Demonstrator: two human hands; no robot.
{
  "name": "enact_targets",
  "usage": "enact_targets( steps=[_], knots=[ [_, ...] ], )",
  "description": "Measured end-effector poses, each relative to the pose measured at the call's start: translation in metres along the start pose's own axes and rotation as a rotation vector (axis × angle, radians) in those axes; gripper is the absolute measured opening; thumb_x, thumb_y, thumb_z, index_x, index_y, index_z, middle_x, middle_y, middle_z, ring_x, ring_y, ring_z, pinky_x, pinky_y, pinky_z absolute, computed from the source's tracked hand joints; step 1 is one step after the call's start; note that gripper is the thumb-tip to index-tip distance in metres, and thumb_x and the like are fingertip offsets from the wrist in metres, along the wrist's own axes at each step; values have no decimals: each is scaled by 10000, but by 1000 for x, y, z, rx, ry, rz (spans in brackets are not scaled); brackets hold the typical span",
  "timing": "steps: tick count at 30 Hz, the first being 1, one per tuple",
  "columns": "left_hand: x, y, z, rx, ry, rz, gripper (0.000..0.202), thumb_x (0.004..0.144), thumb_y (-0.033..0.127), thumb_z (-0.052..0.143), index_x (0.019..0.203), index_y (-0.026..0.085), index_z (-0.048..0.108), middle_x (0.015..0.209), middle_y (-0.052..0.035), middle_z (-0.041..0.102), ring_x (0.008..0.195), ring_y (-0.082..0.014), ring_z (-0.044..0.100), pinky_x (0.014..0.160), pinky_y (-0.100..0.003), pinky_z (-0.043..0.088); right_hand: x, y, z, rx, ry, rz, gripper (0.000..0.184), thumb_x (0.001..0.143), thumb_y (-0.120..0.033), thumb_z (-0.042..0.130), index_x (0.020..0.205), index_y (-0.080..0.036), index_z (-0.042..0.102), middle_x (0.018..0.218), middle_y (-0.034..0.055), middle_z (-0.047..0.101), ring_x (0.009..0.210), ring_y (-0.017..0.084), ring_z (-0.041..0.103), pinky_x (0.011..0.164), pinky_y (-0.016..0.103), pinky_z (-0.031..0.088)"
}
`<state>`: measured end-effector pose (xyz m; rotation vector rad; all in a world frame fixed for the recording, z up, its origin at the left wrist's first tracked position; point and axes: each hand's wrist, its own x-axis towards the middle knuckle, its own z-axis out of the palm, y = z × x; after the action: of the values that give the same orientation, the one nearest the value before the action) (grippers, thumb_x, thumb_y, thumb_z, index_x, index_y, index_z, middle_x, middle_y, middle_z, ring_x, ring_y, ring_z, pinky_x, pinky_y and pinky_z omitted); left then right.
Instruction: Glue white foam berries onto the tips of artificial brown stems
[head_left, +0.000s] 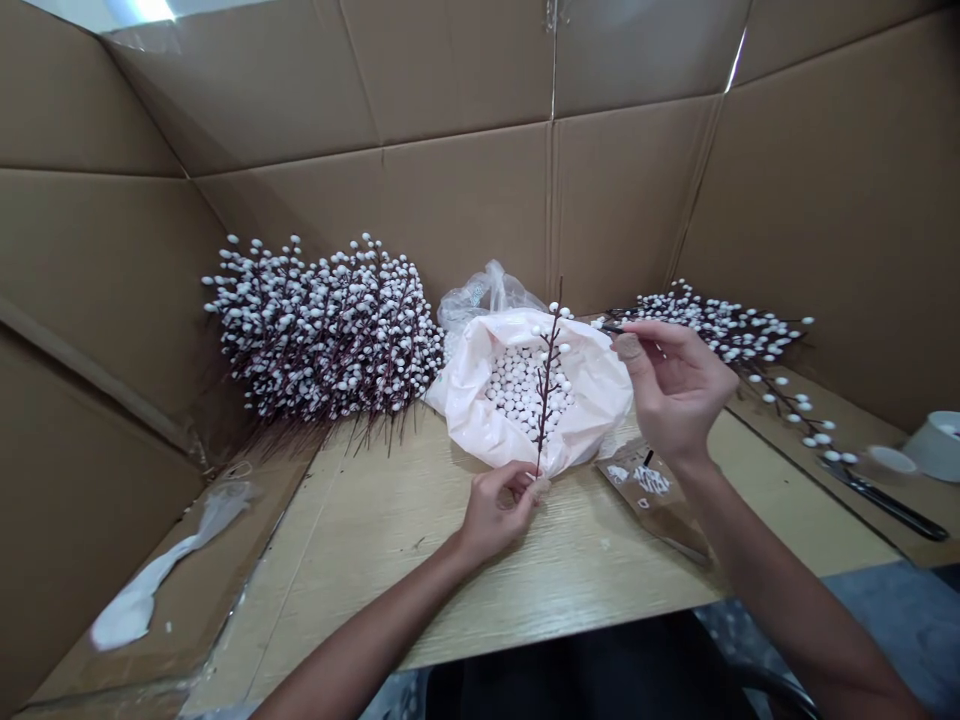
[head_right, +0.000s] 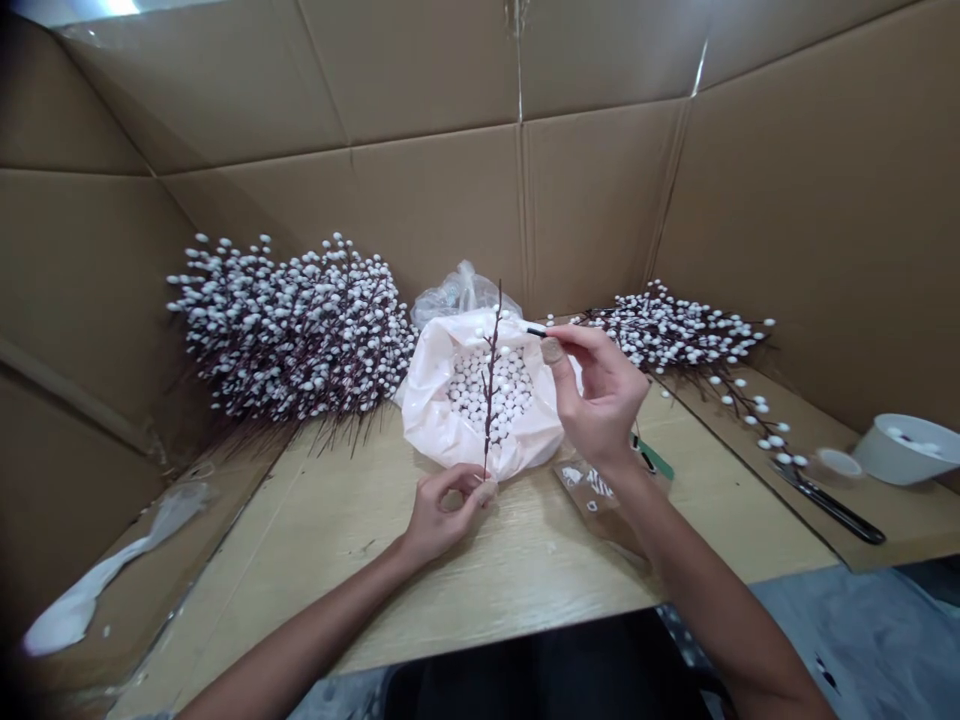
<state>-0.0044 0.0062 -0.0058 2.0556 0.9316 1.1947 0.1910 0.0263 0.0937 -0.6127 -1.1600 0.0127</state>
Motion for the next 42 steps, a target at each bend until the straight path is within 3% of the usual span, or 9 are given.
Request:
enact_targets(
  steps=[8, 27, 42],
  knots=[
    [-1, 0, 1, 37, 2, 15, 105, 805, 196, 624, 864, 115, 657, 664, -50, 688, 559, -124, 642, 560, -201, 515, -2, 9, -4, -122, -103, -35, 199, 792, -98, 637, 956, -199, 687, 865, 43, 664, 809, 167, 633, 731, 337, 534],
    [-2, 4, 0, 66, -4, 20, 108, 813, 222, 608, 852, 128, 647, 679, -47, 687, 571, -124, 634, 571, -204, 520, -3, 12, -5, -200, -103, 17, 123, 816, -222, 627, 927, -201, 675, 859, 44, 675, 805, 174, 648, 744, 346, 557],
    [-1, 6, 0, 73, -5, -1, 119, 818, 237, 601, 837, 128, 644, 657, -47, 680, 554, -124, 628, 566, -208, 516, -4, 15, -6, -207, -123, -20, 162, 799, -179, 631, 946, -217, 688, 891, 43, 689, 826, 185, 647, 769, 372, 552]
  ],
)
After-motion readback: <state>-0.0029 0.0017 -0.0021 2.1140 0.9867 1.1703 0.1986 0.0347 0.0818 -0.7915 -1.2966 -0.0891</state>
